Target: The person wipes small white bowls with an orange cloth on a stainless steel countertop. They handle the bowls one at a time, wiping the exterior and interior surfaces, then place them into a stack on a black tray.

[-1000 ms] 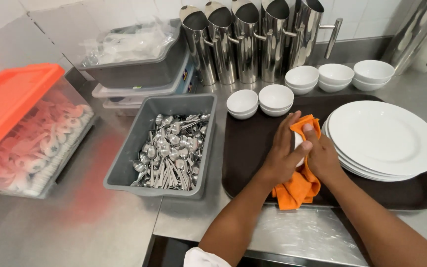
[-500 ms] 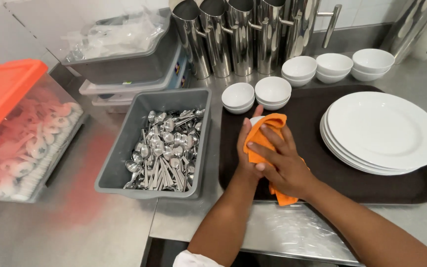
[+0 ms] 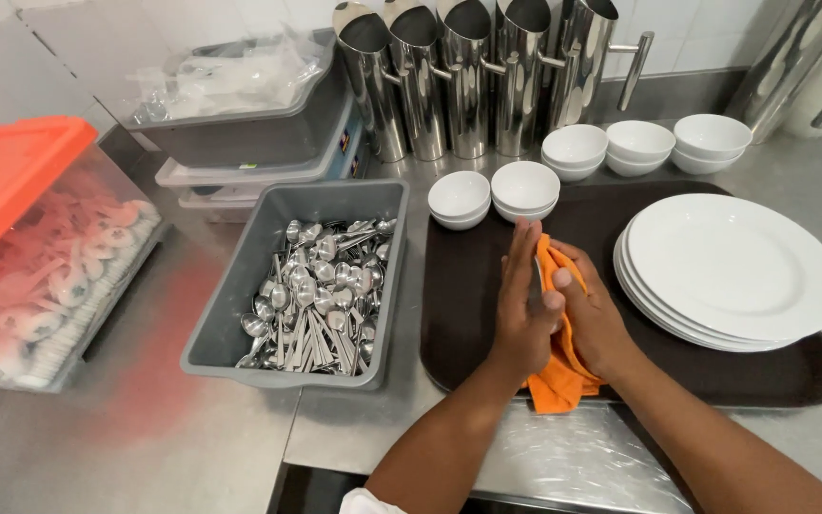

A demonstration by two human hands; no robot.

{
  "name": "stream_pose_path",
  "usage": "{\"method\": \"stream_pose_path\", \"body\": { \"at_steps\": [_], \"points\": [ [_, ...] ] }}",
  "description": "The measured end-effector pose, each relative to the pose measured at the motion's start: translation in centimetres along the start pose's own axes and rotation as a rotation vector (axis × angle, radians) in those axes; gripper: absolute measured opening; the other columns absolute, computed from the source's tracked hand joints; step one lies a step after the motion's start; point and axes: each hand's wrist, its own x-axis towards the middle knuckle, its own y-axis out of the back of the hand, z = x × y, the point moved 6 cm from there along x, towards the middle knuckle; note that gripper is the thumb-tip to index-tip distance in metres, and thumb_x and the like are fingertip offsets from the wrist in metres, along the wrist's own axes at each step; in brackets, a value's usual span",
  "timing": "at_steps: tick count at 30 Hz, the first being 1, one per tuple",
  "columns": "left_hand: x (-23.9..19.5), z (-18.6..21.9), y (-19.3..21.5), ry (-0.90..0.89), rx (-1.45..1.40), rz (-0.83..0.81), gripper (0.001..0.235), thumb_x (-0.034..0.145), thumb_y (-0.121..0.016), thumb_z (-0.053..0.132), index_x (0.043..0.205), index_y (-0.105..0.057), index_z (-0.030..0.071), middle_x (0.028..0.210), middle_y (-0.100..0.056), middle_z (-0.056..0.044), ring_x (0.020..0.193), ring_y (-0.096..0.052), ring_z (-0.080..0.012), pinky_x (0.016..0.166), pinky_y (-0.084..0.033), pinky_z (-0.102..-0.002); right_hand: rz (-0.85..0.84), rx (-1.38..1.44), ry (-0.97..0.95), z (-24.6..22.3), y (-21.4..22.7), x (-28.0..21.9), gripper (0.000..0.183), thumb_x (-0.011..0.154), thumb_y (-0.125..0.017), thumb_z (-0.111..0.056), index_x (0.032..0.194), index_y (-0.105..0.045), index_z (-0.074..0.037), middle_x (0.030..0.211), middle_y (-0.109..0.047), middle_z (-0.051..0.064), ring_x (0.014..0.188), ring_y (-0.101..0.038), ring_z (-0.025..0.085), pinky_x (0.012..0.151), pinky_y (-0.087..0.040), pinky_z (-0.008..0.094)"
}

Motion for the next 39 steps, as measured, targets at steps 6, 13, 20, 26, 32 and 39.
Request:
{"method": "stream_pose_path", "body": {
  "at_steps": [6, 13, 20, 26, 32, 39],
  "points": [
    [0.4, -1.3, -0.3, 0.288, -0.696, 0.217, 0.077, 0.104, -0.032, 0.059, 0.164, -0.019, 0.012, 0.141, -0.048, -0.008, 0.133, -0.047, -0.0196, 0.122, -0.026, -0.037, 0.070, -0.532, 0.180, -9.6, -4.7, -3.5, 0.073, 0.101, -0.043, -0.050, 0.155, -0.036, -0.001, 0.150, -0.041, 0.035, 0.140, -0.043, 0.046, 0.117, -0.030, 0.054],
    [1.3, -2.2, 1.5, 0.560, -1.057, 0.424, 0.074, 0.099, -0.041, 0.065, 0.156, -0.040, 0.017, 0.142, -0.058, -0.016, 0.127, -0.058, -0.0268, 0.117, -0.038, -0.043, -0.076, -0.592, 0.921, -5.0, -5.3, -4.2, 0.050, 0.101, -0.052, -0.005, 0.151, -0.047, -0.006, 0.168, -0.012, 0.028, 0.154, -0.009, 0.050, 0.121, -0.018, 0.058],
    [1.2, 0.7, -1.0, 0.286, -0.810, -0.008, 0.067, 0.108, -0.029, 0.051, 0.164, -0.013, 0.018, 0.164, -0.026, -0.006, 0.150, -0.024, -0.0220, 0.127, -0.010, -0.045, 0.080, -0.429, 0.772, 0.6, -0.3, -1.6, 0.083, 0.087, -0.072, -0.044, 0.152, -0.039, -0.005, 0.154, -0.032, 0.030, 0.144, -0.037, 0.044, 0.119, -0.028, 0.054],
    [1.1, -0.1, -0.4, 0.028, 0.055, -0.285, 0.107, 0.091, -0.023, 0.086, 0.164, -0.005, 0.010, 0.170, 0.001, -0.018, 0.155, 0.011, -0.0443, 0.112, 0.021, -0.069, 0.068, -0.261, 0.581, -1.6, -0.1, -1.4, 0.089, 0.095, -0.049, -0.062, 0.154, -0.026, 0.002, 0.155, -0.033, 0.026, 0.143, -0.036, 0.037, 0.121, -0.024, 0.053],
    [1.3, 0.9, 0.2, -0.050, 0.064, -0.225, 0.091, 0.092, -0.063, 0.056, 0.159, -0.027, 0.005, 0.163, -0.028, -0.019, 0.155, -0.017, -0.0374, 0.129, 0.002, -0.052, 0.062, -0.243, 0.496, -1.0, -0.5, -1.5, 0.083, 0.099, -0.046, -0.055, 0.156, -0.024, 0.001, 0.157, -0.032, 0.027, 0.144, -0.035, 0.036, 0.122, -0.021, 0.054],
    [1.5, 1.4, 0.1, 0.009, -0.061, -0.237, 0.076, 0.094, -0.067, 0.040, 0.154, -0.039, 0.002, 0.158, -0.035, -0.021, 0.153, -0.028, -0.0350, 0.129, -0.010, -0.049, 0.066, -0.224, 0.377, -0.7, -0.8, -1.3, 0.074, 0.104, -0.042, -0.045, 0.158, -0.021, 0.000, 0.158, -0.029, 0.029, 0.145, -0.034, 0.036, 0.123, -0.017, 0.055]
  ]
}}
